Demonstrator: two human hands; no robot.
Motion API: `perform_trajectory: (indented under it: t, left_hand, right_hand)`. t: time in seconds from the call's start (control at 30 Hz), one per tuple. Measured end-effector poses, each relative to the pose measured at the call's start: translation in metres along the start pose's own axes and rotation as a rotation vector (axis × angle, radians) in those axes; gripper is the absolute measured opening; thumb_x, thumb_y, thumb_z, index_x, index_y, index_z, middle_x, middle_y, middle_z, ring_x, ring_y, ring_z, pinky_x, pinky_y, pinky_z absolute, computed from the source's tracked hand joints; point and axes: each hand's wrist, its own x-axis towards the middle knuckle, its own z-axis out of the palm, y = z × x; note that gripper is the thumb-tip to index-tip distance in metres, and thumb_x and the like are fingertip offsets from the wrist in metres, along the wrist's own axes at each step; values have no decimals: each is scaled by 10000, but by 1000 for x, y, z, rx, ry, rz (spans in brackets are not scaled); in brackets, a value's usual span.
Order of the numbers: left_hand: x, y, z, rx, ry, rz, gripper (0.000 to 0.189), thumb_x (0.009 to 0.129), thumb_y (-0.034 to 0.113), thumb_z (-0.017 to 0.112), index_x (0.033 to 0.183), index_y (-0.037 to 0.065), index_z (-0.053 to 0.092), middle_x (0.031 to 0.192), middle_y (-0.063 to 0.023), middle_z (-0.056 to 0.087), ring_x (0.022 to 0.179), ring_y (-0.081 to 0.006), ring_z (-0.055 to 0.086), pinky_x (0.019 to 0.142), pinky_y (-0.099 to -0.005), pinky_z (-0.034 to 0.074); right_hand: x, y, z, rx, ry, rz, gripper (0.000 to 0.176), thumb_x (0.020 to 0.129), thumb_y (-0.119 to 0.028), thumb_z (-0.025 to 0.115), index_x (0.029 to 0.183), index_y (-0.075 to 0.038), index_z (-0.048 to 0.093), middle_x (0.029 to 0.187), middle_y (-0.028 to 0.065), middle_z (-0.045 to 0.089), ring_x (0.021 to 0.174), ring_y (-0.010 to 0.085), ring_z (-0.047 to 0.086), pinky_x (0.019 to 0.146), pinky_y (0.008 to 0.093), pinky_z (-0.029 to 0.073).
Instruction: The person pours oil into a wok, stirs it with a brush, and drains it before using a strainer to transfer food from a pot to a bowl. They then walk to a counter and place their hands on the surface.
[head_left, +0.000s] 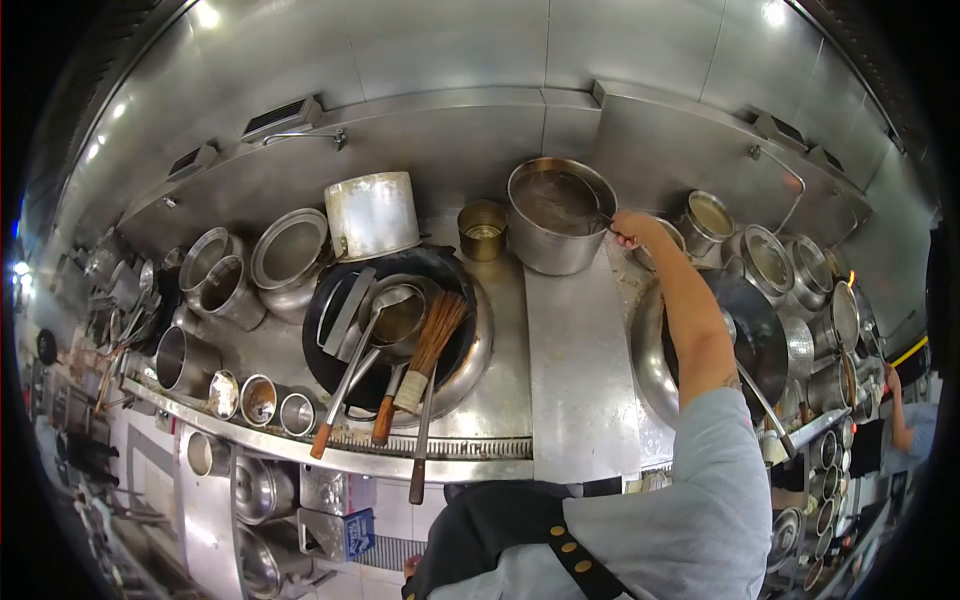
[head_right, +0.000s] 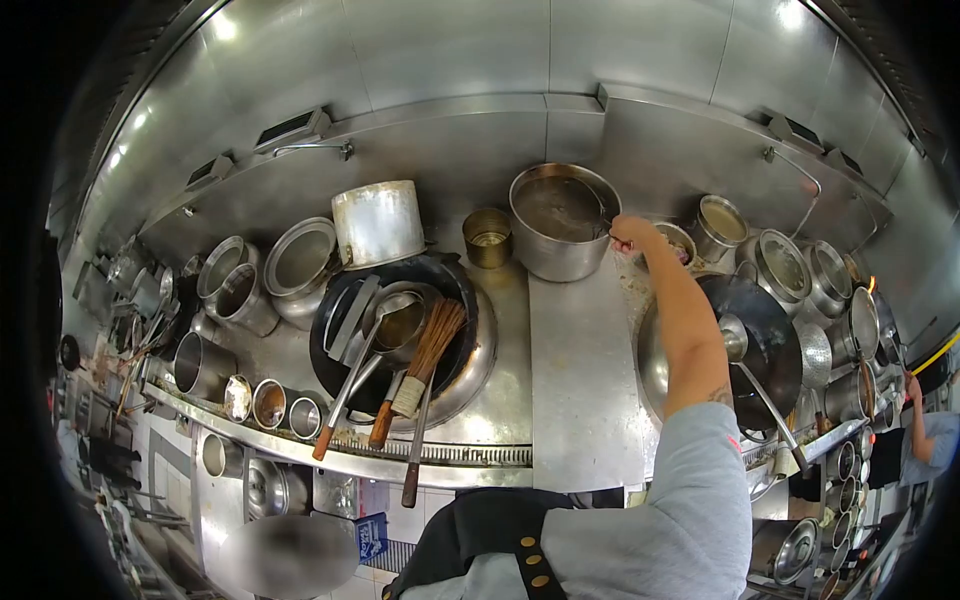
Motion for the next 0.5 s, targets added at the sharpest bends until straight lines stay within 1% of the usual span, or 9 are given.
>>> perform_trajectory:
  t: [0.07,0.1,0.2,0.27,0.3,0.37,0.4,0.47,0.5]
  left_hand:
    - [4,-7,3,-6,4,-19,197,926,162,529,1016,12,619,930,-72,657,873,-192,619,800,-323,496]
    - [4,-7,4,-14,9,-27,201,925,170,530,1011,12,621,926,-70,653,875,-193,616,803,-326,493]
    - [6,-5,8,-26,22,-45,215,924,193,535,995,11,624,916,-64,643,879,-195,607,812,-334,485]
    - [3,4,10,-35,34,-59,226,923,209,539,985,10,627,909,-60,636,882,-196,601,818,-339,479]
    - [2,8,11,-40,42,-70,232,922,217,540,980,9,628,906,-59,632,884,-196,597,822,-342,476]
    - [-1,11,14,-56,53,-82,245,922,232,544,969,8,631,899,-55,625,887,-198,591,828,-348,471]
    - [-3,13,14,-68,68,-93,252,921,240,545,964,8,632,896,-53,622,889,-198,588,831,-350,468]
    - [3,12,1,172,-98,185,276,916,281,550,918,19,638,884,-59,618,881,-178,587,797,-344,467]
    - [5,7,-6,271,-157,335,291,913,301,553,894,25,641,878,-61,616,877,-168,587,780,-340,467]
  right_hand:
    - [-3,-5,-14,250,-83,124,120,912,-89,459,827,-25,514,674,103,586,484,120,484,364,253,333]
    - [-6,-10,-17,244,-81,118,120,912,-89,459,827,-25,514,674,103,586,484,120,484,364,253,333]
    - [-9,-15,-11,407,-173,203,139,937,-101,437,826,-26,477,683,77,543,466,97,430,374,221,321]
    - [14,-7,2,677,-379,299,135,933,-80,428,846,15,469,698,70,508,468,87,412,386,202,318]
    - [22,-4,13,676,-379,295,135,933,-80,428,846,15,469,698,70,508,468,87,412,386,202,318]
    - [35,-5,41,886,-451,264,109,903,-30,415,855,49,471,690,63,487,473,94,410,398,200,324]
    - [35,-10,53,887,-453,258,109,903,-30,415,855,49,471,690,63,487,473,94,410,398,200,324]
    - [33,-20,76,1128,-478,226,90,867,13,409,883,59,485,691,60,491,481,104,420,406,209,331]
    - [31,-21,82,1131,-480,222,90,867,13,409,883,59,485,691,60,491,481,104,420,406,209,331]
